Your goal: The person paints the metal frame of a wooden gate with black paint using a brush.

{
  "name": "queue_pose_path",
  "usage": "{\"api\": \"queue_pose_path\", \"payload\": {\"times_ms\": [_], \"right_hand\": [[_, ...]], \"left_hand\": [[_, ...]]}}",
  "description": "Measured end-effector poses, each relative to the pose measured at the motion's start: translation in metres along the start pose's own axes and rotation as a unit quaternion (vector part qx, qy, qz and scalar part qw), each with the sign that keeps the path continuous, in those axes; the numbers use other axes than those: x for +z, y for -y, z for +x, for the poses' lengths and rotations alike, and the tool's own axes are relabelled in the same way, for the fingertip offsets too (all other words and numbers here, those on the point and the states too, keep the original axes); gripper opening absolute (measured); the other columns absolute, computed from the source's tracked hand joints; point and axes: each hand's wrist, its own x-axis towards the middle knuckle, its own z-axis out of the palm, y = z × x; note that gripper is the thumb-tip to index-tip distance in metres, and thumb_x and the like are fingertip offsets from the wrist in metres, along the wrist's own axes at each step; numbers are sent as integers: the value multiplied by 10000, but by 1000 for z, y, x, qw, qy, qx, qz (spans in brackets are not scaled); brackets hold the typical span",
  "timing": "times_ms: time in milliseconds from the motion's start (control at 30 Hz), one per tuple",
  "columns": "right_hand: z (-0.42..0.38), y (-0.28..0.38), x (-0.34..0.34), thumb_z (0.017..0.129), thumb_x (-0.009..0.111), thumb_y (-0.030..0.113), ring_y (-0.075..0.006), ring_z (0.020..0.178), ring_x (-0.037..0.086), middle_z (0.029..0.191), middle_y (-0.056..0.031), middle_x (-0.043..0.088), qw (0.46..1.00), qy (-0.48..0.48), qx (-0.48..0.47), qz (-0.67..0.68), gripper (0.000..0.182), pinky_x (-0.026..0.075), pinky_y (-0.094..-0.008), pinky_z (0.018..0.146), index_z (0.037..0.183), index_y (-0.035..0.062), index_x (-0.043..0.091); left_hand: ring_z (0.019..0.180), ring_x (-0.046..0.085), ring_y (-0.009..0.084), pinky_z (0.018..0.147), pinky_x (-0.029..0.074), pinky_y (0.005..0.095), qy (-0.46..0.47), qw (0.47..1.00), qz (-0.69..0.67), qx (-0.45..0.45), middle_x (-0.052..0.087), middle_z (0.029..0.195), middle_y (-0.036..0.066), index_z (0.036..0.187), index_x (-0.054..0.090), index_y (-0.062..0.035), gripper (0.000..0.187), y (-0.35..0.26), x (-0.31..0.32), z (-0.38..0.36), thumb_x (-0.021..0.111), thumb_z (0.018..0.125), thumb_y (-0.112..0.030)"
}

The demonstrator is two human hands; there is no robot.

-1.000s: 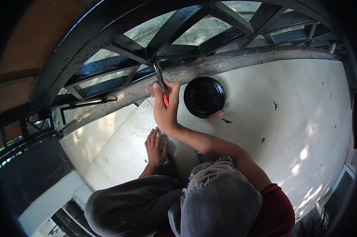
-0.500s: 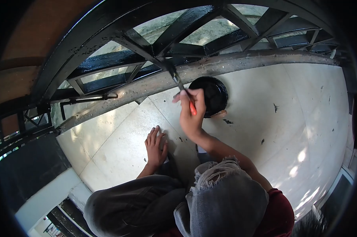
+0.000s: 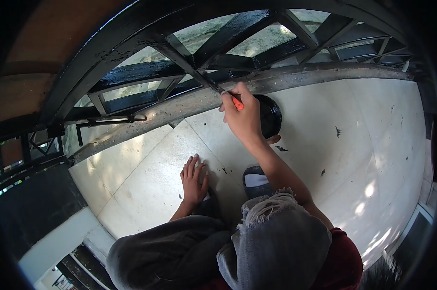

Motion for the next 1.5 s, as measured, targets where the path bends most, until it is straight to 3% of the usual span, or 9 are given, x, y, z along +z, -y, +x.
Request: {"api": "queue_pose_path", "payload": {"times_ms": [33,67,167,433,600,700,900,967,1500], "right_hand": [[-2,6,-7,962,622,74,-107,490,597,694,-91,667,1000,1,4,-10,138,475,-255,487,890,-3,533],[2,11,-12,907,669,129,-415,704,689,682,-195,648,999,-13,33,-16,189,513,-423,599,886,2,530],[11,13,-8,902,670,120,-405,695,691,678,-194,643,998,11,-59,-23,187,514,-420,598,890,5,523],[0,10,-8,889,684,90,-444,726,677,731,-238,631,988,59,-121,-76,217,522,-437,626,962,-18,510],[0,14,-15,895,684,88,-456,736,674,732,-248,635,995,52,-74,-40,231,533,-459,642,973,-33,503],[8,3,-3,915,687,70,-374,691,697,708,-200,625,987,29,-128,-92,203,517,-373,627,989,-17,520],[5,4,-2,924,681,75,-433,758,690,794,-245,652,986,60,-114,-108,218,534,-397,651,1026,-27,518],[15,1,-2,925,680,71,-435,774,692,832,-260,657,972,51,-182,-138,213,536,-413,655,1030,-26,522],[-11,22,-23,920,668,98,-450,731,680,762,-251,649,966,58,-142,-207,206,544,-480,627,976,-21,510]], "left_hand": [[1479,320,381,1177,248,516,-1,1000,-4,-5,385,1587,172,1303,589,-82,399,-1,0,1,640,921,-188],[1479,320,381,1177,248,516,-5,1000,-5,-5,385,1587,172,1303,589,-82,399,-1,-1,4,640,921,-188],[1479,322,376,1175,250,513,7,1000,-4,-8,388,1586,170,1302,592,-79,399,-2,-1,-1,642,921,-186],[1477,326,375,1171,257,510,3,1000,-4,-6,391,1587,166,1297,596,-74,393,-2,-2,1,642,921,-180],[1477,325,386,1170,256,513,-1,1000,-8,-6,388,1589,171,1289,598,-77,376,-3,-2,4,634,929,-178],[1477,324,395,1169,256,515,5,1000,-7,-10,387,1591,179,1280,600,-78,365,-4,-1,1,629,930,-179],[1474,331,374,1167,262,515,0,1000,4,-9,389,1590,160,1293,601,-76,379,-2,-2,3,640,932,-187],[1475,330,372,1166,264,515,0,1000,6,-8,389,1591,160,1292,600,-76,379,-2,0,2,640,932,-187],[1486,319,355,1178,260,523,-1,1000,-9,-18,384,1592,144,1298,589,-95,385,0,-4,-2,635,928,-192]]}}
